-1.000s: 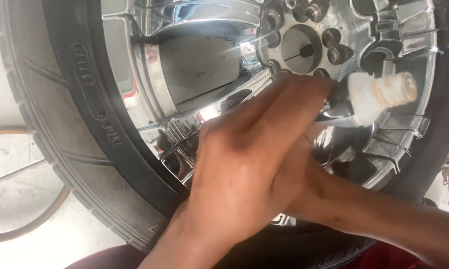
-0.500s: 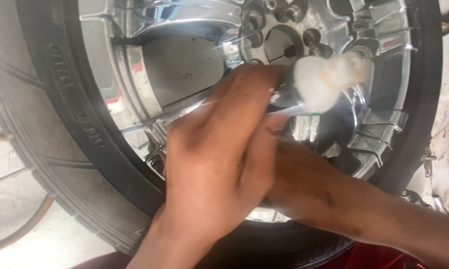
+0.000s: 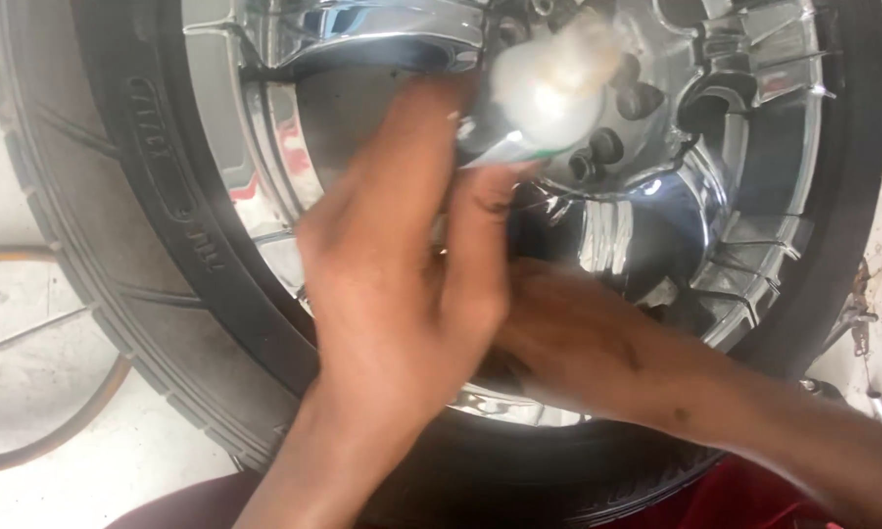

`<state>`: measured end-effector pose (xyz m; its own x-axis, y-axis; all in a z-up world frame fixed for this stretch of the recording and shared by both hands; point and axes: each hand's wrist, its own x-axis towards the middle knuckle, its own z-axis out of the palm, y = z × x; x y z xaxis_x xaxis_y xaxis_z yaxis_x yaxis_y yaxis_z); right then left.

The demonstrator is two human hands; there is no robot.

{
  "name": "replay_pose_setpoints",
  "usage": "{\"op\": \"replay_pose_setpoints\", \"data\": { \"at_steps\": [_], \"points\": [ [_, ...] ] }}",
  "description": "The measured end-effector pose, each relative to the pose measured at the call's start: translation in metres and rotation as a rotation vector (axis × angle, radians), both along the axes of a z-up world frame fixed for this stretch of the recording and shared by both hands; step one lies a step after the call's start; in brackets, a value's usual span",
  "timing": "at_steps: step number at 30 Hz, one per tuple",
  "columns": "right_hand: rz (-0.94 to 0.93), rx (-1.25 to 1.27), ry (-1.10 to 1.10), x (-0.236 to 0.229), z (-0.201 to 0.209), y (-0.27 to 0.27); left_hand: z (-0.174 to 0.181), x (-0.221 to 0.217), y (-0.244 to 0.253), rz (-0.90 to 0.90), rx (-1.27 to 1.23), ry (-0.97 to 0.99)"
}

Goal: Cleaning a chrome wheel rim with polish and a rag.

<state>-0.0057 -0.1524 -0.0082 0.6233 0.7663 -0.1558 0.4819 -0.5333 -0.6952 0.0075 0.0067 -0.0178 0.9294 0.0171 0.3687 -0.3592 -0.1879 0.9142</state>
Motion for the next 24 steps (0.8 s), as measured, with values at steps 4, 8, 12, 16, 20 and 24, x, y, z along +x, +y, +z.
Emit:
{"op": "replay_pose_setpoints", "data": {
  "at_steps": [4, 8, 12, 16, 20, 24],
  "points": [
    [-0.068, -0.06, 0.065, -0.005, -0.008, 0.006, -0.003, -0.004, -0.001, -0.021, -0.053, -0.05],
    [-0.157, -0.148, 0.114, -0.015, -0.004, -0.005, 0.004, -0.004, -0.001, -0.027, -0.038, -0.055],
    [-0.081, -0.19, 0.075, -0.008, -0.006, 0.002, 0.007, -0.003, 0.001, 0.005, -0.043, -0.058],
    [-0.168, -0.329, 0.203, -0.015, -0.015, -0.003, 0.006, -0.006, -0.001, -0.034, -0.04, -0.079],
    [-0.092, -0.161, 0.117, -0.009, 0.002, -0.008, 0.008, -0.003, 0.0, -0.031, 0.001, -0.058],
    [-0.198, -0.184, 0.234, -0.002, 0.002, 0.011, 0.01, -0.004, -0.004, -0.052, 0.001, -0.057]
  ]
}}
